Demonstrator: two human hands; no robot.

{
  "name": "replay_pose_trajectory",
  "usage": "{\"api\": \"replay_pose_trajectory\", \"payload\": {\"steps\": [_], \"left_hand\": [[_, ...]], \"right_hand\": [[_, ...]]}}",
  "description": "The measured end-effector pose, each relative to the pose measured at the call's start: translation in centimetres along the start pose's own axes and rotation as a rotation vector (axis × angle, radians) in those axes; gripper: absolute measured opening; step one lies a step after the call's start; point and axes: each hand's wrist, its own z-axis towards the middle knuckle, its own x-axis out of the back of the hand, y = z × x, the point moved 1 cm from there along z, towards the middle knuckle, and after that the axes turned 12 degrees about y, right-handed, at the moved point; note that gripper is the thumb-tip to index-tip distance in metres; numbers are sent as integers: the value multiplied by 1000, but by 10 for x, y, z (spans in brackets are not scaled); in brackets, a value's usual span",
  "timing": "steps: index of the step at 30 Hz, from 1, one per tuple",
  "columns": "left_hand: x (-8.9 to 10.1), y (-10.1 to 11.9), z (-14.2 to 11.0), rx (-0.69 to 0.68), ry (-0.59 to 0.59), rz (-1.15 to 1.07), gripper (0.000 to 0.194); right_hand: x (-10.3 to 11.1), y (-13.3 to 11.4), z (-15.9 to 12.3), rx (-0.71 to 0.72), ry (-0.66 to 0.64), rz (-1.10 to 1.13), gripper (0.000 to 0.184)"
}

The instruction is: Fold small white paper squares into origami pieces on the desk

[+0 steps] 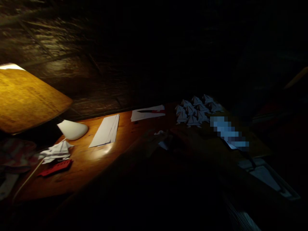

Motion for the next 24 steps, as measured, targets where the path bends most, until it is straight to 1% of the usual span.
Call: {"api": "replay_pose_trajectory", "payload": {"steps": [1,2,3,4,5,6,7,8,9,10,11,12,14,15,17,19,21,24], "left_hand": [[-3,-2,2,37,53,-60,51],[-4,-3,4,103,134,-142,46],[-5,-4,6,126,157,-172,43],[-5,-4,9,143,182,-204,42],[-4,-3,13,159,216,-234,42],[-1,-1,18,173,245,-256,43],[3,1,23,233,323,-321,41],[8,3,28,296,459,-370,38],[13,4,33,347,554,-410,36],[17,6,38,391,606,-464,36],[21,7,42,444,633,-529,38],[23,8,46,496,644,-609,41],[26,8,51,581,650,-750,45],[26,7,53,605,651,-787,47],[26,4,55,631,662,-788,49],[22,-1,56,669,655,-769,47],[16,-7,56,731,632,-809,41],[7,-13,54,791,632,-887,37]], "right_hand": [[-1,2,2,-9,12,26,85],[-3,4,4,-23,22,57,94],[-5,6,7,-43,32,91,102],[-8,7,11,-71,50,134,106],[-11,7,16,-108,68,193,106],[-14,7,22,-155,83,276,99],[-16,7,29,-214,90,375,86],[-19,7,37,-280,86,472,72],[-21,6,46,-348,77,563,59],[-22,6,55,-412,74,610,49],[-22,7,63,-458,92,633,42],[-21,8,72,-481,128,641,38],[-19,10,84,-473,190,664,36],[-17,10,89,-457,206,682,36],[-14,11,95,-429,233,674,38],[-12,9,96,-407,298,578,39],[-12,5,96,-375,371,426,39],[-16,-2,93,-295,422,282,37]]}}
